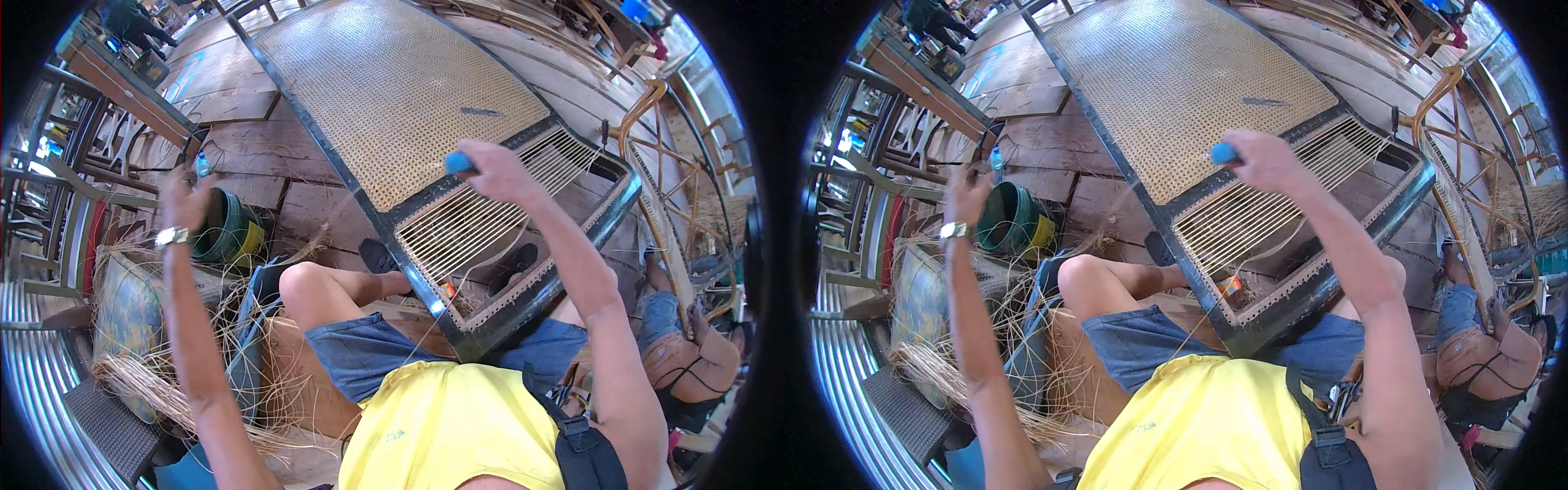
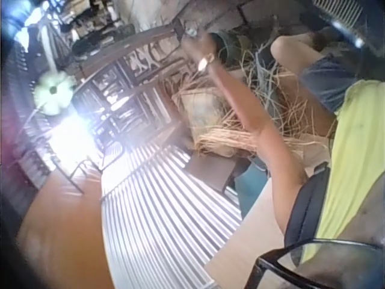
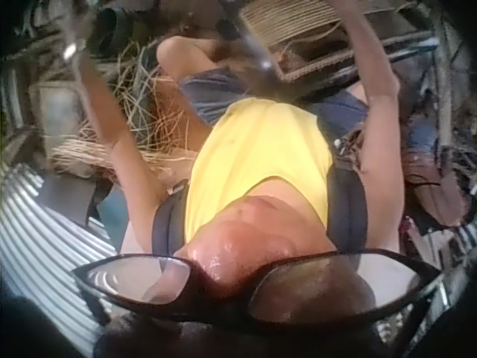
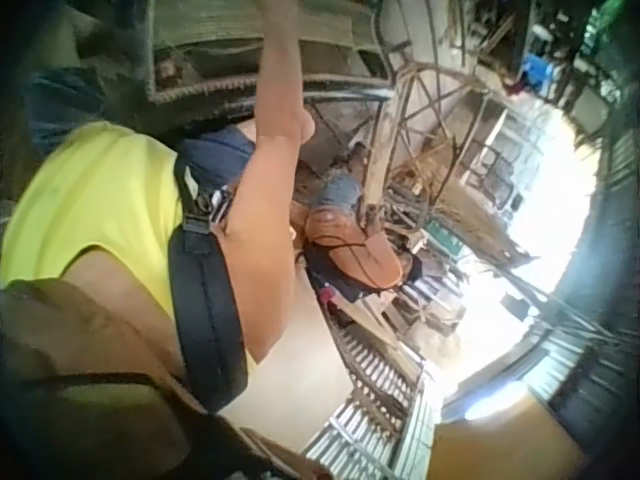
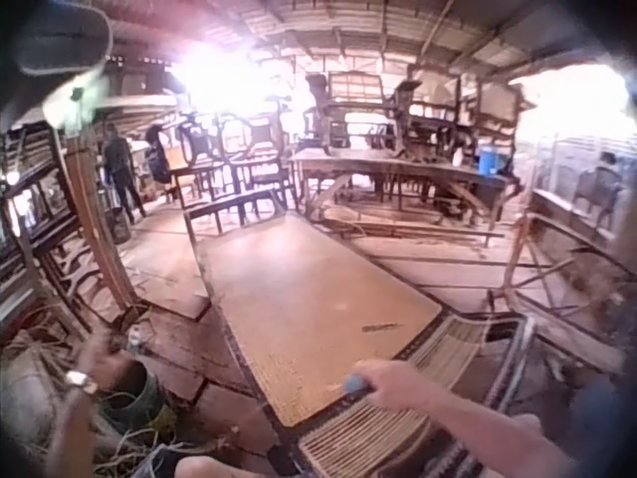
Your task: Manually weaving or repairing a rattan/bamboo furniture piece using thin strips of material.
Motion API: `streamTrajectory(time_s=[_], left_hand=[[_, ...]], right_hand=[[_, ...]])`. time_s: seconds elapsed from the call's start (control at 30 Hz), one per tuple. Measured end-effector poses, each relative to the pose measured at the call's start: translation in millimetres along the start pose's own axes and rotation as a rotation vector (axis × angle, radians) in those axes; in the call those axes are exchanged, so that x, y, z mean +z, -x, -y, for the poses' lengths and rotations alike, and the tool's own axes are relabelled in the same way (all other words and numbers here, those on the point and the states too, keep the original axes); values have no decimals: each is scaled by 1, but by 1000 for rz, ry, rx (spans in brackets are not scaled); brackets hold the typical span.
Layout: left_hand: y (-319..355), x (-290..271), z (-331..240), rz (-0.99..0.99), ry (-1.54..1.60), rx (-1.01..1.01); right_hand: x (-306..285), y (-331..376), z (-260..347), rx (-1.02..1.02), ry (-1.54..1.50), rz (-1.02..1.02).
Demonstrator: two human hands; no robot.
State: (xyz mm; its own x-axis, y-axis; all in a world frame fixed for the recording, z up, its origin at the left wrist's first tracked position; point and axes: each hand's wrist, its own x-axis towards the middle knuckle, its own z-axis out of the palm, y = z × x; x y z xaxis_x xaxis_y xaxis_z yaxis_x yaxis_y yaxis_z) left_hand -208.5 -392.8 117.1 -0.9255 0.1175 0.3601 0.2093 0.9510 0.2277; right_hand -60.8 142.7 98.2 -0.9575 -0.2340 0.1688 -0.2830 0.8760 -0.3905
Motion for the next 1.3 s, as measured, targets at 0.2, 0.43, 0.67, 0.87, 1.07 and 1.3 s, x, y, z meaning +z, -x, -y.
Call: streamTrajectory(time_s=[0.2,0.43,0.67,0.87,1.07,1.3], left_hand=[[60,41,-230,693,1014,207],[57,41,-226,970,1129,80],[46,2,-160,462,534,248],[1,-21,3,164,163,100],[-42,-60,230,-10,-448,-176],[-48,19,-25,-5,-68,53]], right_hand=[[1,-24,84,-324,-78,-112],[11,-23,74,-304,-133,-120],[10,-11,20,-171,189,-64],[-14,27,-111,18,294,-190],[-40,22,-151,235,270,-345],[-29,-10,-36,-28,201,-324]])
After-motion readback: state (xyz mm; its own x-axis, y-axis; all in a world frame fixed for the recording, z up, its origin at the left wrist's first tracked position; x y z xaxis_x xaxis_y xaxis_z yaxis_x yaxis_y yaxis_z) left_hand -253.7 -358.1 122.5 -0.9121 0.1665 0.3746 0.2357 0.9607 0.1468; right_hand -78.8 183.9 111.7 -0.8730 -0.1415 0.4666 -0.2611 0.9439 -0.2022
